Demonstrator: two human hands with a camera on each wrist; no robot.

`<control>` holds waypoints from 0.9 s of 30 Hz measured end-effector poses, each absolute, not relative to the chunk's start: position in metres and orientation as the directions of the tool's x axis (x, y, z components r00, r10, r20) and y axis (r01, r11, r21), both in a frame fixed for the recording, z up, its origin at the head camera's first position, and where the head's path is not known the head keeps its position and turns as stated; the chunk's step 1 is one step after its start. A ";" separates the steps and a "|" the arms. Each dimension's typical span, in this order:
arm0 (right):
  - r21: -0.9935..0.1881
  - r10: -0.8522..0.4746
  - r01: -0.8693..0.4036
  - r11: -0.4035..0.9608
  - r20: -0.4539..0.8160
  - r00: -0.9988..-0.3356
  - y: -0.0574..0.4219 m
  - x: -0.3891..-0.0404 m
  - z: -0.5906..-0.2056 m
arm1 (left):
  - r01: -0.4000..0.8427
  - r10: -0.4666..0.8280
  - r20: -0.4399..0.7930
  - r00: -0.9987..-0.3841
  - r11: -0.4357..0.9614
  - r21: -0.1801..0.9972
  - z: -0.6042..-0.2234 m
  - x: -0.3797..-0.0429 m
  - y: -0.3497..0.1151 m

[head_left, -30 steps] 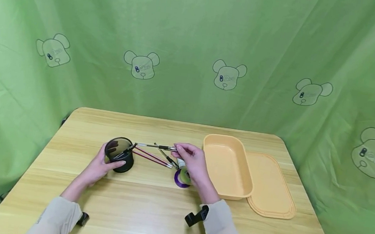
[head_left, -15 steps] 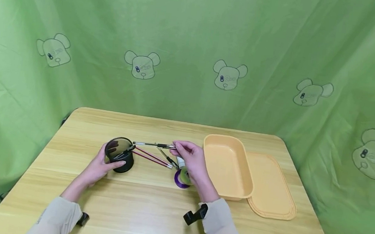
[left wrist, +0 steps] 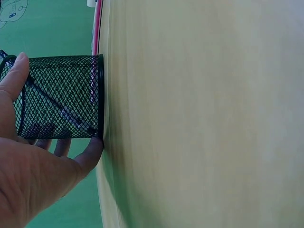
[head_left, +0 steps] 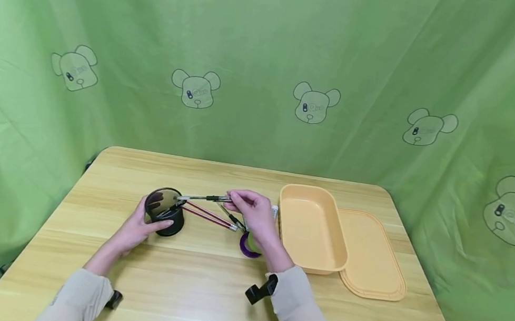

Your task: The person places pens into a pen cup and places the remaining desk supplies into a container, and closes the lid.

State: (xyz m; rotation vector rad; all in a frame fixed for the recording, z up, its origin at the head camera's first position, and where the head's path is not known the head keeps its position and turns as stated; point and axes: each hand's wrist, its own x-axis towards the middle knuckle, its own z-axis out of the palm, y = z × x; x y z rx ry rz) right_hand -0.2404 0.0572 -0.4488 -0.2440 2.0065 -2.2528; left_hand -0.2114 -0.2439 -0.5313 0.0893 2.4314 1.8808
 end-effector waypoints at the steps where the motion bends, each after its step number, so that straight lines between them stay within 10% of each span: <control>1: -0.994 -0.194 -0.023 -0.111 0.045 -0.980 0.056 -0.241 -0.448 | 0.006 0.085 -0.016 -0.996 0.252 0.968 -0.534 -0.213 -0.245; 27: -0.994 -0.261 0.018 -0.106 0.010 -0.965 0.015 -0.245 -0.456 | 0.023 0.086 0.001 -0.996 0.263 0.965 -0.538 -0.215 -0.248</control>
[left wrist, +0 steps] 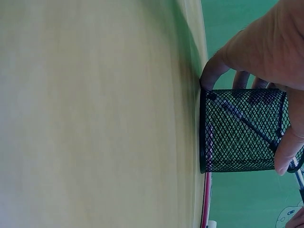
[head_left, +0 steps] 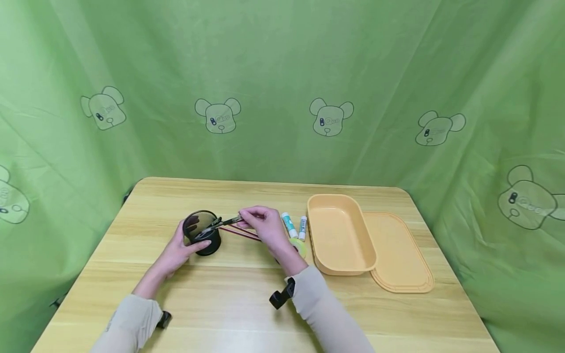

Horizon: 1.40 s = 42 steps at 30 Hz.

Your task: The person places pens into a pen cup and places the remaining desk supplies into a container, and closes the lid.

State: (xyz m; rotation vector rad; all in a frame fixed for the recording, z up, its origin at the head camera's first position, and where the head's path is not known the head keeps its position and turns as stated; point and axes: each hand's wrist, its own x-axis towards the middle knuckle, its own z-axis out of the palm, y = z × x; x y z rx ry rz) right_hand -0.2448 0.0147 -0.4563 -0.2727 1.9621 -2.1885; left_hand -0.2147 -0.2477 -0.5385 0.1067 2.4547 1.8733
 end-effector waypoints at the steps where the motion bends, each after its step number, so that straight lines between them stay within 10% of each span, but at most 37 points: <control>1: -0.993 -0.263 0.019 -0.113 0.012 -0.965 0.013 -0.245 -0.457 | 0.026 0.089 0.003 -0.996 0.264 0.964 -0.538 -0.215 -0.248; 42: -0.999 -0.392 0.024 -0.038 -0.007 -0.920 -0.015 -0.239 -0.473 | 0.018 0.099 -0.006 -0.995 0.239 0.971 -0.519 -0.207 -0.242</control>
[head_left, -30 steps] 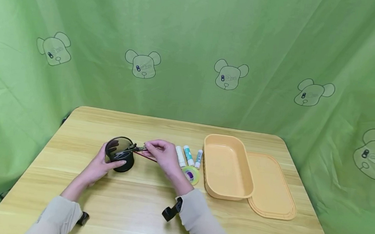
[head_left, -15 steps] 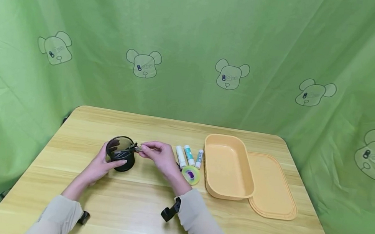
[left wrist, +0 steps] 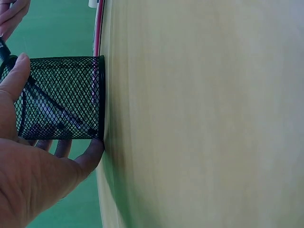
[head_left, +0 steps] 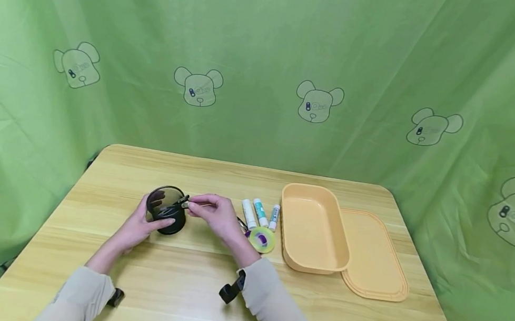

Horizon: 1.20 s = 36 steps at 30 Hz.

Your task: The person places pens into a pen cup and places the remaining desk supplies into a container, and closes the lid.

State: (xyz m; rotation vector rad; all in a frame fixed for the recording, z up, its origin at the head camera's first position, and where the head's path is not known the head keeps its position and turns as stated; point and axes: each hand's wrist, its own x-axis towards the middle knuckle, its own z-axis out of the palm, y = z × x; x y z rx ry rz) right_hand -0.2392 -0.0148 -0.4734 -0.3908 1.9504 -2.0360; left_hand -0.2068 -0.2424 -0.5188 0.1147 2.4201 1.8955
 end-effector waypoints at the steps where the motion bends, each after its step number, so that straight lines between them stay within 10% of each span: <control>1: -0.999 -0.390 0.025 -0.027 -0.013 -0.921 -0.015 -0.239 -0.473 | 0.019 0.097 -0.005 -0.995 0.239 0.971 -0.522 -0.208 -0.243; 36: -0.997 -0.256 0.033 -0.067 -0.015 -0.967 0.032 -0.253 -0.485 | 0.010 0.111 -0.016 -0.994 0.228 0.974 -0.520 -0.207 -0.243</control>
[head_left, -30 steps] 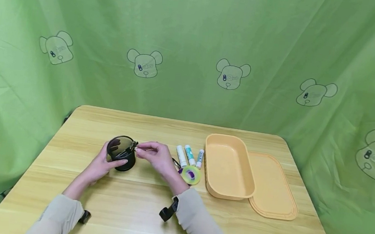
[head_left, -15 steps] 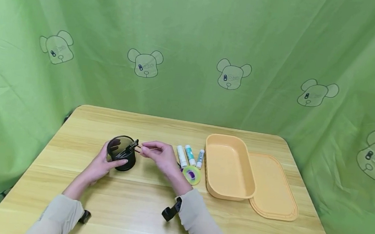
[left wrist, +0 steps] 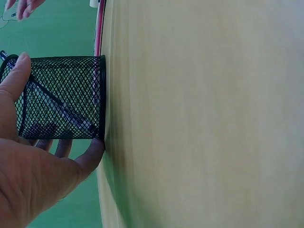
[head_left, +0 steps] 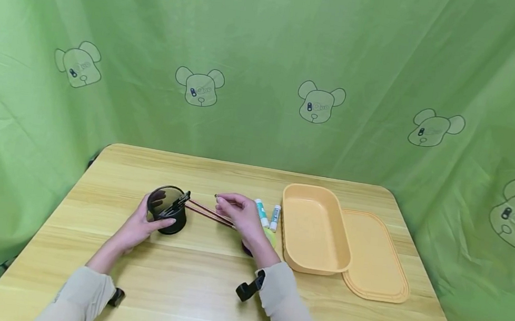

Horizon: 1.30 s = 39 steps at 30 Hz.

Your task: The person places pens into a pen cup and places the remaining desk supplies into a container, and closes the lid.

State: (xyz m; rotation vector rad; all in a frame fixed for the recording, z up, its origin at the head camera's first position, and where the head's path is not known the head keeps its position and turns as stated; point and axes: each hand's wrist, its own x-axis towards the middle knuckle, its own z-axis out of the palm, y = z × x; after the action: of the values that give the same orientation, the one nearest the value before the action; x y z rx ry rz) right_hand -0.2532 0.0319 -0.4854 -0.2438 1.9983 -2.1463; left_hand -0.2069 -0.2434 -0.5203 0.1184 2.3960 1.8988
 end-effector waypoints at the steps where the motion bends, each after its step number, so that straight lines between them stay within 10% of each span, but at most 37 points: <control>1: -0.997 -0.254 0.041 -0.065 -0.023 -0.967 0.035 -0.254 -0.488 | 0.010 0.111 -0.015 -0.994 0.228 0.974 -0.524 -0.209 -0.244; 39: -0.891 -0.316 -0.107 0.441 -0.042 -0.948 0.055 -0.244 -0.530 | -0.004 0.090 -0.030 -0.995 0.274 0.962 -0.536 -0.214 -0.249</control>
State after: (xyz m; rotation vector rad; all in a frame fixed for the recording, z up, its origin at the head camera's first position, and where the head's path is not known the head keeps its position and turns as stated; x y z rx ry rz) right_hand -0.2436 0.0551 -0.5300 -0.3708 2.4891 -1.5167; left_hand -0.2138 -0.2492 -0.5357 0.0823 2.4441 1.8445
